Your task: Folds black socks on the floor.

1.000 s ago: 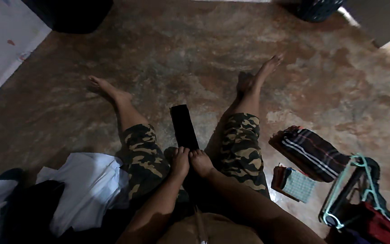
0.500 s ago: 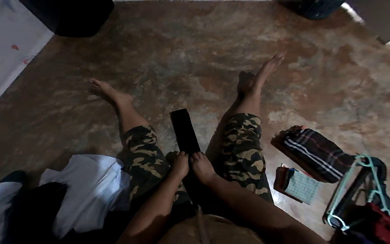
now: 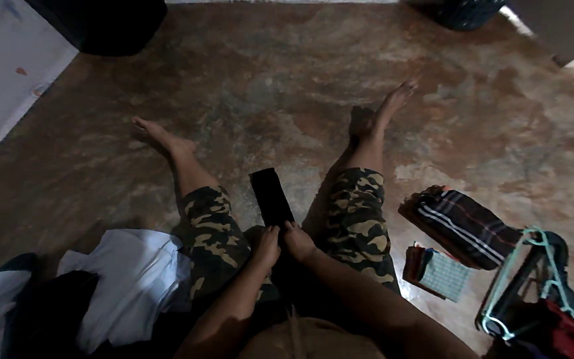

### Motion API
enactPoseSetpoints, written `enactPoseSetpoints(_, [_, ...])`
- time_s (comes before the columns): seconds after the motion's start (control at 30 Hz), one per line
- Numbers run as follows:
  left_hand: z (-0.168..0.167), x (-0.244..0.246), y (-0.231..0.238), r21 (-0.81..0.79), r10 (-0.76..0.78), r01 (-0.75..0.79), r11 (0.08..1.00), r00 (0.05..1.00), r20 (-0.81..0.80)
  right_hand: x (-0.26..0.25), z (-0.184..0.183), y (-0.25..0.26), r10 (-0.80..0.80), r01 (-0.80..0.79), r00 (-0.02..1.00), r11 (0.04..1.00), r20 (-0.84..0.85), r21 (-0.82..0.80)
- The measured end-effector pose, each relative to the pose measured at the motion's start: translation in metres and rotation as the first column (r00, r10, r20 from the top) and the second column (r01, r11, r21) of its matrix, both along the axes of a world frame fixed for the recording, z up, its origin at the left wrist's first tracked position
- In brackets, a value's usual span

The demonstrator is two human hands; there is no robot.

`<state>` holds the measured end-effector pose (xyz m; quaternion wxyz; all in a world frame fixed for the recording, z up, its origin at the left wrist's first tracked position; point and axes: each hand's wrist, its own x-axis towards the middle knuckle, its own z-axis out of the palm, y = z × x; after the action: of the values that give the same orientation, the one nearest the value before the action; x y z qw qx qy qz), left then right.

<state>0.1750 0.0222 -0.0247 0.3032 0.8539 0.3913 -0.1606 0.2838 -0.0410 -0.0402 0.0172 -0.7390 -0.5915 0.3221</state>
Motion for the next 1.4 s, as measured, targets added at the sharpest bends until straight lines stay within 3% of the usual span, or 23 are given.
enactPoseSetpoints(0.27, [-0.001,0.004,0.006,-0.033,-0.04,0.037,0.999,0.994,-0.103,0.016,0.004,-0.001,-0.055,0.062,0.985,0.997,-0.161,0.037])
enactPoseSetpoints(0.37, [-0.006,0.004,0.007,-0.069,0.009,-0.018,0.997,0.992,-0.125,0.018,0.003,-0.003,-0.043,0.051,0.983,0.998,-0.178,0.04])
enactPoseSetpoints(0.63, [-0.004,0.005,-0.006,0.105,0.117,-0.101,0.989,0.979,-0.166,0.025,0.007,0.001,-0.055,0.052,0.985,0.998,-0.165,-0.022])
enactPoseSetpoints(0.73, [-0.007,0.002,-0.004,0.12,0.044,-0.036,0.992,0.997,-0.062,0.034,0.003,0.006,-0.051,0.043,0.975,0.998,-0.217,-0.04])
enactPoseSetpoints(0.87, [-0.014,0.002,-0.002,0.113,-0.041,0.048,0.992,0.997,-0.061,0.043,-0.006,0.01,-0.035,0.039,0.951,0.999,-0.308,0.006])
enactPoseSetpoints(1.07, [-0.015,0.008,0.004,0.072,0.039,-0.032,0.997,0.994,-0.104,0.022,-0.002,-0.002,0.025,-0.024,1.0,0.986,-0.001,0.164])
enactPoseSetpoints(1.13, [-0.012,0.008,0.006,0.039,0.072,-0.068,0.997,0.991,-0.112,0.011,0.006,-0.006,0.055,-0.064,0.996,0.988,0.065,0.143])
enactPoseSetpoints(1.27, [-0.011,0.007,0.008,0.021,0.082,-0.081,0.997,0.99,-0.114,-0.001,0.008,-0.006,0.064,-0.075,0.989,0.994,0.131,0.082])
enactPoseSetpoints(1.4, [-0.009,0.007,0.004,0.085,0.198,-0.198,0.977,0.98,0.007,-0.001,0.006,0.0,0.059,-0.064,0.993,0.997,0.107,0.049])
